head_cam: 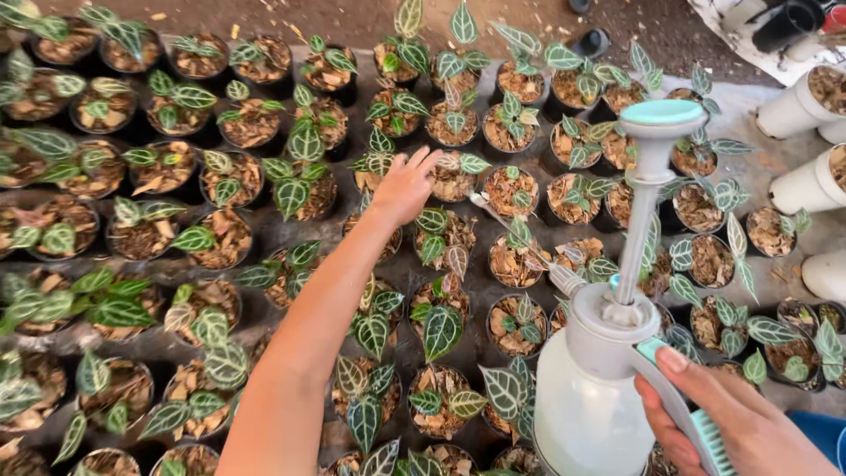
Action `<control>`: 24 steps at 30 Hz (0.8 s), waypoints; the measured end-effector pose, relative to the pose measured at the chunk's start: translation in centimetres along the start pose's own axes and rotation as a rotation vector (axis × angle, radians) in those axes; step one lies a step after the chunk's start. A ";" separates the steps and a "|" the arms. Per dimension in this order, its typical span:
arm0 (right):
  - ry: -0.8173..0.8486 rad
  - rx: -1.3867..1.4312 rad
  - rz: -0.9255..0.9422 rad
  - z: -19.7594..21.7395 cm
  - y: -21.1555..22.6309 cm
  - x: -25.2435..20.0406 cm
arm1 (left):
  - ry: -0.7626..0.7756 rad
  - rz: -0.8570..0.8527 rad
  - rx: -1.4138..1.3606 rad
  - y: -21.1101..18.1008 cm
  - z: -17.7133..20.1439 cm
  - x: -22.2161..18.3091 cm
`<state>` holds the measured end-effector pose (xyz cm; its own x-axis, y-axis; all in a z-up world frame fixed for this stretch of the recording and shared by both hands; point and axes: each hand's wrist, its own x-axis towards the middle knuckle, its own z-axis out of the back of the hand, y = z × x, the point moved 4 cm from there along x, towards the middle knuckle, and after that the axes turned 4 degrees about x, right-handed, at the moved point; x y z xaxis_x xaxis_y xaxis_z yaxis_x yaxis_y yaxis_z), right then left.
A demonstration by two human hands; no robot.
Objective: The person uses a handheld pump sprayer to mist a large collection of potted plants arranged on a wooden shelf. They systematically move along the rows, spraying each plant's leaves and soil surface.
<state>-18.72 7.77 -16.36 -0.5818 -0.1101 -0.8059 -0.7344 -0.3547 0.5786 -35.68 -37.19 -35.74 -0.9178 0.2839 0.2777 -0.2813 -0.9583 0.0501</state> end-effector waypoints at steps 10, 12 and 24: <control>-0.038 -0.074 -0.162 -2.6 3.5 4.4 | -0.009 -0.033 -0.204 3.1 -4.3 4.0; -0.079 -0.079 -0.163 -2.9 3.9 4.8 | 0.073 0.064 -0.342 3.3 -4.6 4.3; -0.182 -0.148 -0.225 -3.3 5.2 6.2 | 0.062 0.202 -0.447 1.8 -1.9 4.9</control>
<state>-25.01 2.18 -18.79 -0.4738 0.1496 -0.8678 -0.8005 -0.4840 0.3536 -41.21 -37.45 -36.13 -0.9775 0.1079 0.1812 -0.1761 -0.8905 -0.4194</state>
